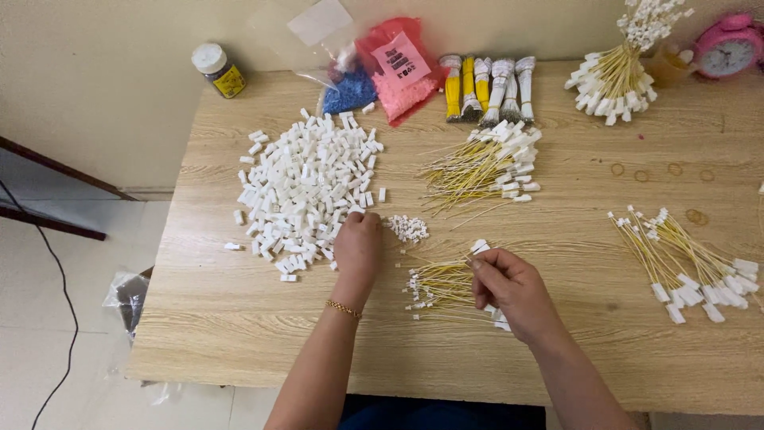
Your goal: Assembling small white plastic caps onto the ends of thin yellow wires
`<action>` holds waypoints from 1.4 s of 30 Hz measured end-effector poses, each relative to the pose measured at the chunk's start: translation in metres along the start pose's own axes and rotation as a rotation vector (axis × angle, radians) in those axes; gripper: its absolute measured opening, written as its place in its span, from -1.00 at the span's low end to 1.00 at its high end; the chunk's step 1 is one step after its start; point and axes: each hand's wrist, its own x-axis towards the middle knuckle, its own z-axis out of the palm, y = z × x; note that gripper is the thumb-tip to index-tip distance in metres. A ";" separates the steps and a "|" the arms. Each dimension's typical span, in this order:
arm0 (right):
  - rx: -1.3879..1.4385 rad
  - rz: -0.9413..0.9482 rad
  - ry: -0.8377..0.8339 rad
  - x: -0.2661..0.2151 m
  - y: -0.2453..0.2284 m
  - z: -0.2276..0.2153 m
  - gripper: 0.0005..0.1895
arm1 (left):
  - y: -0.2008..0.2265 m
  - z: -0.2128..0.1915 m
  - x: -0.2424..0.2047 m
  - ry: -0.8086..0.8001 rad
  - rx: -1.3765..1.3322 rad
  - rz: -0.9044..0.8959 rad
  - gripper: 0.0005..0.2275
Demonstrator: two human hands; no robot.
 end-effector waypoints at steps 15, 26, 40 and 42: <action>-0.119 -0.224 0.029 -0.009 -0.040 0.009 -0.95 | 0.018 -0.037 -0.013 -0.088 -0.382 -0.036 -0.88; -0.207 -0.278 -0.031 -0.029 -0.068 0.025 -0.96 | 0.096 -0.139 -0.046 -0.407 -1.695 -0.530 -0.81; -0.415 -0.400 -0.074 -0.035 -0.077 0.021 -0.96 | 0.103 -0.135 -0.051 -0.408 -2.036 -0.644 -0.81; -0.461 -0.389 -0.077 -0.037 -0.081 0.023 -0.95 | 0.103 -0.135 -0.053 -0.420 -2.075 -0.633 -0.81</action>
